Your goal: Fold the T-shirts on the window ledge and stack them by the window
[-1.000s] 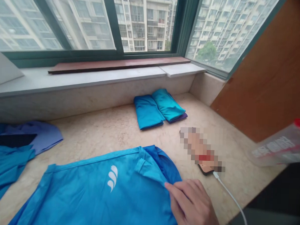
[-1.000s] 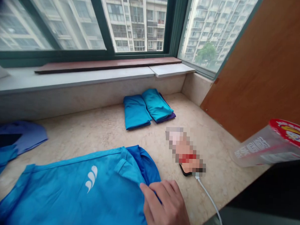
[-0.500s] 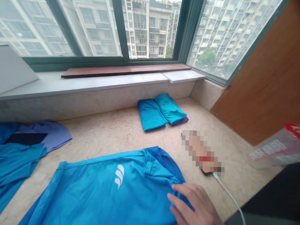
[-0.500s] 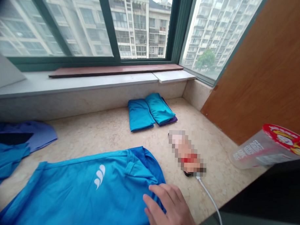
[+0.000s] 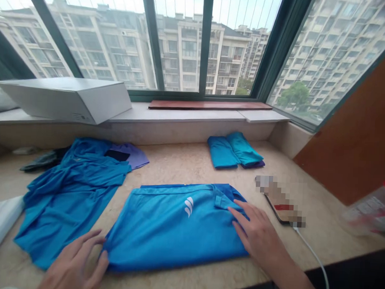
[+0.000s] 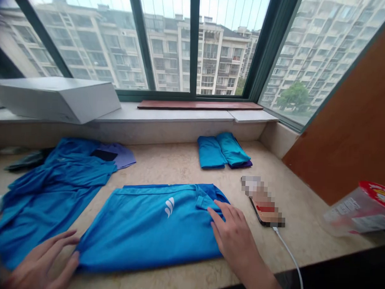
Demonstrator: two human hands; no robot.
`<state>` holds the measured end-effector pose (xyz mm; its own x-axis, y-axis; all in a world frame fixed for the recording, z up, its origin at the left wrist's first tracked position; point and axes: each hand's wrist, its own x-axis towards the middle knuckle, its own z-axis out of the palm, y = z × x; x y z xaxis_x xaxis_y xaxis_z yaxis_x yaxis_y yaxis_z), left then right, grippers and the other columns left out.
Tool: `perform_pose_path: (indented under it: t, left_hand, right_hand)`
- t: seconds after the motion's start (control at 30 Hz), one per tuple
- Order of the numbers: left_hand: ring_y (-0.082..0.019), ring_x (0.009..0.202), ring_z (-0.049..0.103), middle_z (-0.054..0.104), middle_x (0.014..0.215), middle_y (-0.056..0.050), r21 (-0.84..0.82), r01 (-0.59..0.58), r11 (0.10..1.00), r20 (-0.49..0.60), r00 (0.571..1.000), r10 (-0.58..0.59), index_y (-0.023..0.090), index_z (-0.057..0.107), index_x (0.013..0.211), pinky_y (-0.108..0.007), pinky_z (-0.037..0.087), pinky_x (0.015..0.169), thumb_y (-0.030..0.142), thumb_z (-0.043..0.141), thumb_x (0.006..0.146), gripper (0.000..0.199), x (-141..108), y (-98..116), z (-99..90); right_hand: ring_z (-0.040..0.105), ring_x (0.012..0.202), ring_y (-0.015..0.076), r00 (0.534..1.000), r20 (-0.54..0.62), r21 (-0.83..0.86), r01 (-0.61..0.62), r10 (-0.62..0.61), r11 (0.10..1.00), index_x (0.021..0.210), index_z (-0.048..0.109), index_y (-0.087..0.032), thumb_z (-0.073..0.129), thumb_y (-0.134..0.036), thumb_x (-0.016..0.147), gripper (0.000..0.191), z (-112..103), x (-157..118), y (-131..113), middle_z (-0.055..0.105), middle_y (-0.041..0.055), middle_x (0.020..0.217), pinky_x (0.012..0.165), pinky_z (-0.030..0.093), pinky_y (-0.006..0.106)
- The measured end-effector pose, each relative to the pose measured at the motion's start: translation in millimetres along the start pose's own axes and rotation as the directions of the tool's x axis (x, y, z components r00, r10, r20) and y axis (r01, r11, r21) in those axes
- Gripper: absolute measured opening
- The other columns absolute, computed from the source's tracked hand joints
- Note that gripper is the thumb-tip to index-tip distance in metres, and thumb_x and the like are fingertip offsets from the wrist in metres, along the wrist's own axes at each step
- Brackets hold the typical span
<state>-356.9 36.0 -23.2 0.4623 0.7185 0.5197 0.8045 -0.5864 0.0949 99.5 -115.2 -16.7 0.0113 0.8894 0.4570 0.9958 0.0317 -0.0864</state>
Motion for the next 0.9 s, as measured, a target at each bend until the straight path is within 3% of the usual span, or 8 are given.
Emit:
perform_pose_path:
  t: [0.1, 0.2, 0.27, 0.43, 0.57, 0.7, 0.8, 0.9]
  left_hand:
    - [-0.033, 0.125, 0.063, 0.067, 0.134, -0.014, -0.003, -0.156, 0.988, 0.055, 0.986, 0.156, 0.019, 0.064, 0.128, -0.048, 0.051, 0.107, 0.040, 0.048, 0.098, 0.041, 32.3, 21.2, 0.0]
    - [-0.031, 0.135, 0.056, 0.061, 0.145, -0.011, -0.069, -0.249, 0.966, 0.199, 0.945, 0.258, 0.020, 0.060, 0.140, -0.049, 0.045, 0.115, 0.043, 0.046, 0.102, 0.047, 64.6, 38.0, 11.4]
    - [-0.032, 0.139, 0.053, 0.058, 0.149, -0.012, -0.096, -0.279, 0.956, 0.306, 0.905, 0.295, 0.018, 0.058, 0.143, -0.050, 0.043, 0.116, 0.047, 0.046, 0.102, 0.052, 82.2, 40.8, 23.8]
    - [-0.032, 0.149, 0.040, 0.046, 0.158, -0.015, -0.115, -0.269, 0.956, 0.456, 0.841, 0.291, 0.014, 0.052, 0.150, -0.052, 0.028, 0.125, 0.053, 0.044, 0.102, 0.062, 108.8, 34.9, 46.6]
    - [-0.030, 0.153, 0.031, 0.037, 0.163, -0.014, -0.140, -0.245, 0.959, 0.456, 0.844, 0.283, 0.018, 0.048, 0.153, -0.051, 0.020, 0.126, 0.053, 0.042, 0.103, 0.061, 119.8, 35.5, 51.0]
    - [-0.034, 0.151, 0.035, 0.037, 0.163, -0.016, -0.105, -0.167, 0.980, 0.470, 0.860, 0.197, 0.020, 0.053, 0.149, -0.055, 0.025, 0.123, 0.052, 0.046, 0.102, 0.057, 117.7, 32.7, 43.6]
    - [-0.038, 0.141, 0.049, 0.050, 0.155, -0.019, -0.022, -0.087, 0.996, 0.412, 0.907, 0.089, 0.019, 0.062, 0.142, -0.059, 0.035, 0.117, 0.050, 0.049, 0.101, 0.052, 94.7, 32.6, 22.1]
    - [-0.039, 0.125, 0.063, 0.066, 0.137, -0.020, 0.072, -0.089, 0.993, 0.372, 0.926, 0.056, 0.019, 0.072, 0.127, -0.059, 0.048, 0.105, 0.051, 0.046, 0.102, 0.049, 57.8, 41.7, -6.4]
  right_hand:
    - [0.063, 0.119, 0.0309, 0.997, 0.077, 0.024, -0.024, 0.022, 0.999, 0.129, 0.067, -0.024, 0.061, -0.023, 0.096, 0.034, 9.4, 22.2, -4.3, 0.068, 0.0109, 0.132, 0.098, 0.050, 0.047]
    - [0.069, 0.104, 0.0287, 0.980, 0.186, 0.086, -0.086, 0.069, 0.993, 0.109, 0.074, -0.023, 0.058, -0.026, 0.098, 0.019, 15.8, 44.5, 3.2, 0.075, 0.0092, 0.114, 0.090, 0.052, 0.043]
    - [0.072, 0.094, 0.0251, 0.965, 0.215, 0.165, -0.191, 0.153, 0.968, 0.101, 0.074, -0.023, 0.050, -0.030, 0.103, 0.025, 15.9, 59.6, 17.0, 0.077, 0.0073, 0.103, 0.086, 0.053, 0.037]
    - [0.071, 0.097, 0.0262, 0.890, 0.088, 0.053, -0.453, 0.447, 0.890, 0.111, 0.072, -0.018, 0.046, -0.032, 0.103, 0.030, 8.5, 82.8, 45.2, 0.076, 0.0128, 0.107, 0.085, 0.052, 0.036]
    - [0.064, 0.118, 0.0300, 0.978, -0.018, -0.022, -0.208, 0.207, 0.978, 0.130, 0.066, -0.014, 0.048, -0.031, 0.102, 0.037, 11.0, 68.0, 10.0, 0.068, 0.0183, 0.130, 0.099, 0.051, 0.046]
    - [0.061, 0.129, 0.0295, 0.982, 0.189, 0.088, 0.004, -0.021, 0.996, 0.138, 0.064, -0.022, 0.048, -0.046, 0.104, 0.045, 29.2, 47.8, -29.6, 0.064, 0.0138, 0.141, 0.104, 0.051, 0.049]
    - [0.055, 0.136, 0.0307, 0.952, 0.292, 0.048, 0.083, -0.093, 0.995, 0.143, 0.060, -0.025, 0.051, -0.045, 0.104, 0.045, 45.3, 56.0, -25.8, 0.058, 0.0135, 0.148, 0.107, 0.049, 0.053]
    - [0.055, 0.137, 0.0350, 0.976, 0.187, -0.047, 0.126, -0.116, 0.991, 0.134, 0.067, -0.019, 0.052, -0.025, 0.102, 0.036, 47.6, 75.0, -24.9, 0.059, 0.0178, 0.147, 0.109, 0.046, 0.061]
